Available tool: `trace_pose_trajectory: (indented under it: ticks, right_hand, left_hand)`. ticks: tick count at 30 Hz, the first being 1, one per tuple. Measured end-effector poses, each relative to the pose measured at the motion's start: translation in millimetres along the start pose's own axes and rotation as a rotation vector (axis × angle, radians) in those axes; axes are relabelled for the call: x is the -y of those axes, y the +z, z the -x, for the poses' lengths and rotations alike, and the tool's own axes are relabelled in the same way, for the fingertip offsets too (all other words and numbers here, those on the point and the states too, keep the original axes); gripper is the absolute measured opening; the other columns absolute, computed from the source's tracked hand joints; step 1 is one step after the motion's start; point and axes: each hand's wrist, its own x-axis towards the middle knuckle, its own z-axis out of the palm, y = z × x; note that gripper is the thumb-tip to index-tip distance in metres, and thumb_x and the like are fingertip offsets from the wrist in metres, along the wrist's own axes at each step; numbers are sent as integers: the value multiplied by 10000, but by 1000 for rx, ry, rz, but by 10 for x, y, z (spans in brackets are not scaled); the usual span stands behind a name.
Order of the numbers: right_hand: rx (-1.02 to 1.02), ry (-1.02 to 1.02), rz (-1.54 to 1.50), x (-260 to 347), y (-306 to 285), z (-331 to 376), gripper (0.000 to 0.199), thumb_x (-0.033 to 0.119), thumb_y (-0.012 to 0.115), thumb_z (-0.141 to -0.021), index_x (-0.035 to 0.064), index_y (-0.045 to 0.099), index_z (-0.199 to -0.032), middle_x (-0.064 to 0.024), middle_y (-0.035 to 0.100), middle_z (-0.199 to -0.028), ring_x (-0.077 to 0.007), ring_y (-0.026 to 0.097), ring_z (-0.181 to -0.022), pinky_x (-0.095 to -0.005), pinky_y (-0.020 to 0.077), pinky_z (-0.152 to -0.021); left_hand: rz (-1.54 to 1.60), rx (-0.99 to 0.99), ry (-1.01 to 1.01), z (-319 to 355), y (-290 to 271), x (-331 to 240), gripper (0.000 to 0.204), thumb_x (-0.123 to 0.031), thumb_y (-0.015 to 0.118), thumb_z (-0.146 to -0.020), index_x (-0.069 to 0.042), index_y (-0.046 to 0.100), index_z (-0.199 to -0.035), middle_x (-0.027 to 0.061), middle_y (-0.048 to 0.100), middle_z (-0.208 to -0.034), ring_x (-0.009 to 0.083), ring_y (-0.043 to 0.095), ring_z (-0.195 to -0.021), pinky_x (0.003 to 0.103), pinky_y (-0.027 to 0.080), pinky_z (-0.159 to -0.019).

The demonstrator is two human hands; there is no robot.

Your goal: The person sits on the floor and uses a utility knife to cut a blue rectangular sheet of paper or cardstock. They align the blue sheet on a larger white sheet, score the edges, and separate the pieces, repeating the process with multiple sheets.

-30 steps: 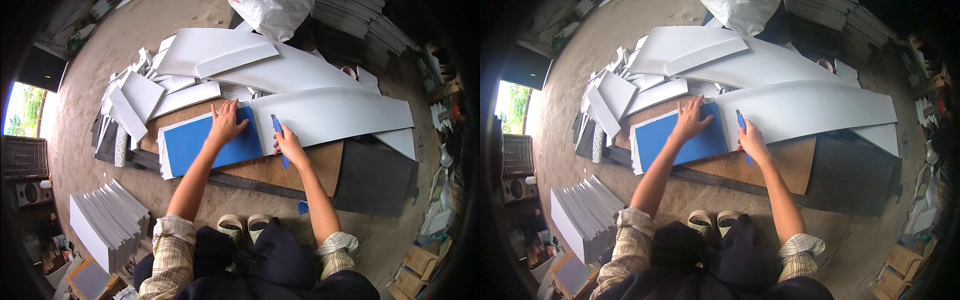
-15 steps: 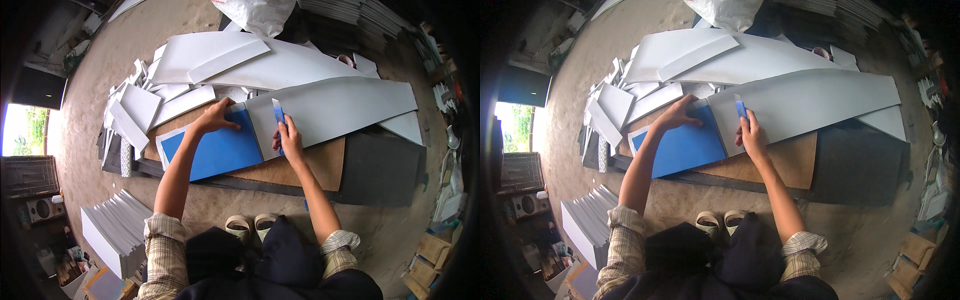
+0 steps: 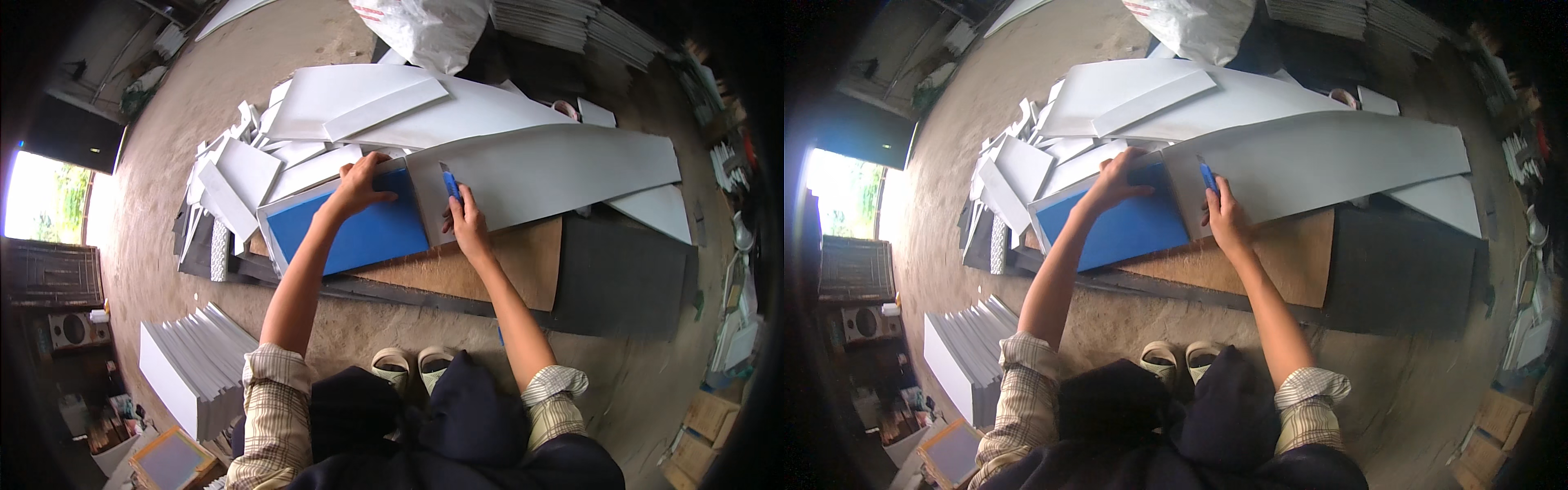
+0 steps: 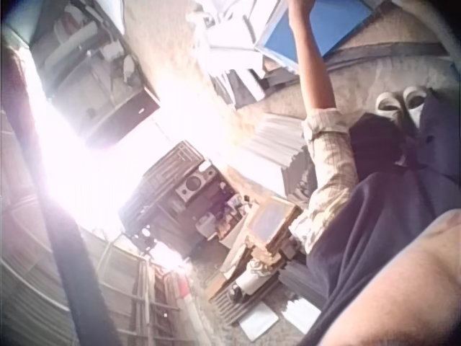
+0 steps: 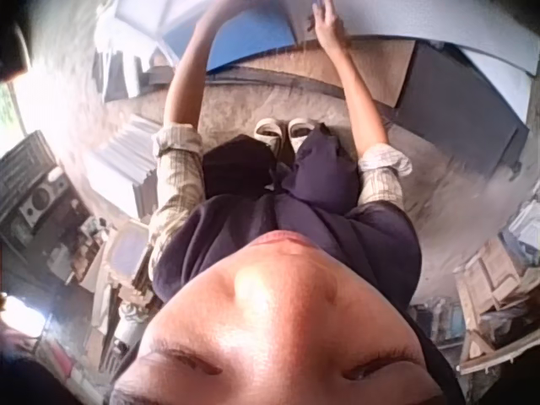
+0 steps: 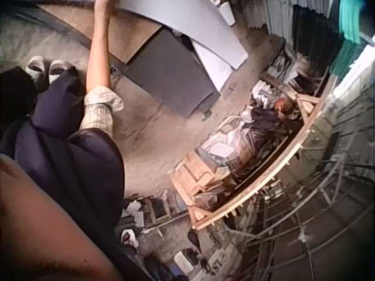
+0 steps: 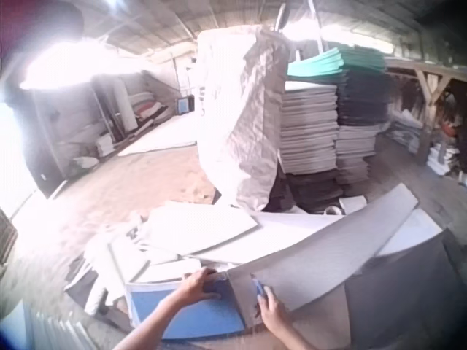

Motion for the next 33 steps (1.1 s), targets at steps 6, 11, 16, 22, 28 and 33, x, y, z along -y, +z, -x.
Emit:
trace_pose_trajectory:
  ticks: [6,11,16,22,28,33]
  right_hand:
    - [41,73,137,-196,152,26,278,104,446,-889,42,412,-1157,-81,553,-728,-157,563,-521,-302,456,-515]
    - [61,100,331,-401,27,140,270,93,465,-851,2,434,-1103,-172,598,-841,-291,606,-710,-388,463,-648]
    - [88,142,218,-62,224,342,198,74,448,-863,15,440,-1051,-168,610,-851,-333,608,-783,-406,466,-686]
    - [-20,81,243,-148,362,424,177,80,405,-892,26,425,-1059,-139,616,-881,-302,610,-844,-383,470,-716]
    - [-22,-38,277,-105,545,290,189,100,391,-905,21,428,-1073,-135,612,-951,-265,608,-837,-362,464,-729]
    - [205,-63,137,214,771,-116,227,179,406,-923,59,437,-1113,-103,608,-999,-218,613,-835,-321,481,-694]
  left_hand:
    - [-212,9,-31,360,510,194,719,-323,705,-702,-107,338,-1282,149,315,-1329,321,288,-1258,545,155,-1043]
    - [-238,-96,-42,876,560,-356,840,-400,683,-713,-56,238,-1336,193,189,-1381,340,148,-1306,543,58,-1055]
    - [-258,-167,-423,1705,527,-232,935,-376,682,-715,-58,102,-1376,236,69,-1401,404,116,-1287,525,75,-1041]
    - [15,-392,-902,1947,415,223,897,-371,675,-722,16,169,-1353,255,204,-1330,395,239,-1202,484,185,-1004]
    - [506,-492,-1074,2164,189,789,670,-370,663,-754,19,387,-1225,182,487,-1086,257,469,-1004,356,387,-880]
    - [1273,-756,-778,2122,-36,935,324,-210,578,-854,-22,471,-1096,69,537,-978,169,529,-880,323,464,-765]
